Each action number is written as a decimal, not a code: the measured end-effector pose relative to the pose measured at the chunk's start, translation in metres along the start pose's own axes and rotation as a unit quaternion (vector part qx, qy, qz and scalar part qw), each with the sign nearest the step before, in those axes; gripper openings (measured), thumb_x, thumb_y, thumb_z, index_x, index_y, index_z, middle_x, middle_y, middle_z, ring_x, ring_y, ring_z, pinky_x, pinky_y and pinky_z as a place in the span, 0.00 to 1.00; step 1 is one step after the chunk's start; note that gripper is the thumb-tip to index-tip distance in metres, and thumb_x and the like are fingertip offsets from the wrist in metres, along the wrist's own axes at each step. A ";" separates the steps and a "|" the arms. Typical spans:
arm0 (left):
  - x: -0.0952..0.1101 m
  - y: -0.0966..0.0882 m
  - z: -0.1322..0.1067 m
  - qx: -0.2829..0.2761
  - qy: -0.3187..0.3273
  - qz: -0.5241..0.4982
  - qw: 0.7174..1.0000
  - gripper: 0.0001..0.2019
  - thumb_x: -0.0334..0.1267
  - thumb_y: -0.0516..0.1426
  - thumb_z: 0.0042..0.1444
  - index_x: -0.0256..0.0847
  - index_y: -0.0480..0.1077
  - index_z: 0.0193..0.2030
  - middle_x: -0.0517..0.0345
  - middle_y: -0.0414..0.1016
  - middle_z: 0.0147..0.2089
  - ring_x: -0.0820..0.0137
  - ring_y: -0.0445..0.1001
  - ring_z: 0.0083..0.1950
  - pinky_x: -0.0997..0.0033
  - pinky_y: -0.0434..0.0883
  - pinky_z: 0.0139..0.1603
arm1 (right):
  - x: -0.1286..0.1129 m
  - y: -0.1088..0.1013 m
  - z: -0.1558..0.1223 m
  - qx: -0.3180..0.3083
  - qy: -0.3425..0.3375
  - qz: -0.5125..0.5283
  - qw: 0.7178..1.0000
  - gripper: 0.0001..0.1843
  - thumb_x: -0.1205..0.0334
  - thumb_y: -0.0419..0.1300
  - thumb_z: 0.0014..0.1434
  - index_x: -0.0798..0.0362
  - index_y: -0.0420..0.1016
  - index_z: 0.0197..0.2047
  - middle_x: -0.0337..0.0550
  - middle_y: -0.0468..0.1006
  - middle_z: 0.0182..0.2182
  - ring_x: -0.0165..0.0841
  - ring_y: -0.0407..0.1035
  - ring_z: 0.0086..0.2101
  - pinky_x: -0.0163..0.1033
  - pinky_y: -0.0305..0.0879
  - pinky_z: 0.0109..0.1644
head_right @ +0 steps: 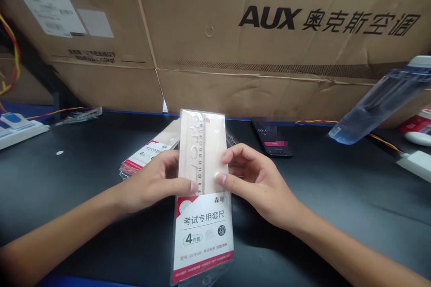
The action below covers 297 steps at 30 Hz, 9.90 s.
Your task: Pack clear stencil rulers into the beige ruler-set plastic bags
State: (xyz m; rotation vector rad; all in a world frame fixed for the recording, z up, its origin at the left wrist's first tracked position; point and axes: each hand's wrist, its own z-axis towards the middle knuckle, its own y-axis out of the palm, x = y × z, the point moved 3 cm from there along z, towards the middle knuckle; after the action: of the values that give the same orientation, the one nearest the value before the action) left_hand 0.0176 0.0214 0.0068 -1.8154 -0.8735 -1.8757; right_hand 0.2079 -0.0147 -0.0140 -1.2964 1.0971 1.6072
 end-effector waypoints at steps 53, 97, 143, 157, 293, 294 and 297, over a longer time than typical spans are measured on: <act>-0.014 -0.049 0.008 0.198 -0.056 0.207 0.956 0.27 0.45 0.59 0.62 0.37 0.58 0.63 0.56 0.78 0.28 0.70 0.76 0.24 0.74 0.72 0.24 | -0.006 -0.030 0.010 0.080 -0.098 -0.572 0.810 0.06 0.61 0.58 0.63 0.49 0.72 0.44 0.46 0.80 0.47 0.43 0.73 0.47 0.45 0.68 0.50; 0.005 -0.114 0.007 0.273 -0.029 0.574 0.772 0.08 0.43 0.59 0.50 0.43 0.72 0.34 0.58 0.75 0.33 0.65 0.72 0.34 0.70 0.63 0.33 | -0.015 -0.044 0.014 0.185 0.069 -0.020 0.980 0.18 0.60 0.75 0.49 0.47 0.82 0.45 0.44 0.81 0.51 0.39 0.77 0.49 0.36 0.78 0.50; -0.014 0.000 -0.004 -0.033 0.118 0.581 0.804 0.20 0.43 0.60 0.61 0.45 0.67 0.59 0.51 0.69 0.60 0.61 0.69 0.58 0.62 0.67 0.58 | 0.005 -0.027 0.012 0.004 0.206 -0.104 0.973 0.04 0.64 0.63 0.57 0.54 0.71 0.34 0.43 0.80 0.31 0.33 0.77 0.32 0.40 0.76 0.43; -0.015 0.006 -0.002 -0.075 0.093 0.585 0.802 0.17 0.45 0.56 0.65 0.45 0.71 0.58 0.52 0.73 0.53 0.60 0.71 0.55 0.56 0.64 0.59 | 0.001 -0.028 0.013 -0.044 0.171 -0.122 0.977 0.06 0.64 0.66 0.56 0.54 0.72 0.33 0.39 0.75 0.31 0.32 0.73 0.35 0.38 0.72 0.44; -0.020 0.001 0.001 0.052 0.239 0.627 0.740 0.08 0.31 0.46 0.68 0.38 0.65 0.43 0.55 0.69 0.38 0.69 0.67 0.35 0.68 0.66 0.36 | 0.009 0.000 -0.008 -0.196 0.220 -0.116 0.948 0.43 0.57 0.68 0.60 0.45 0.51 0.72 0.47 0.78 0.47 0.29 0.74 0.34 0.37 0.70 0.40; -0.019 0.001 0.001 0.049 0.234 0.620 0.747 0.08 0.31 0.46 0.68 0.38 0.65 0.44 0.55 0.69 0.39 0.69 0.67 0.36 0.68 0.66 0.37 | 0.008 0.000 -0.008 -0.196 0.220 -0.118 0.948 0.44 0.57 0.68 0.60 0.45 0.51 0.72 0.47 0.78 0.47 0.29 0.74 0.35 0.38 0.70 0.41; -0.018 -0.001 0.001 0.030 0.219 0.608 0.763 0.09 0.30 0.46 0.68 0.38 0.66 0.46 0.54 0.69 0.40 0.68 0.68 0.38 0.67 0.67 0.38 | 0.008 0.001 -0.009 -0.192 0.213 -0.132 0.949 0.44 0.55 0.68 0.59 0.45 0.51 0.72 0.47 0.78 0.47 0.30 0.75 0.35 0.39 0.71 0.42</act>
State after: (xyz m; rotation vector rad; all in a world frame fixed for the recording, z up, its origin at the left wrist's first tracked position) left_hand 0.0192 0.0196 -0.0112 -1.2099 0.4062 -1.1961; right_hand 0.2080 -0.0230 -0.0226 -2.0296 0.8227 1.4136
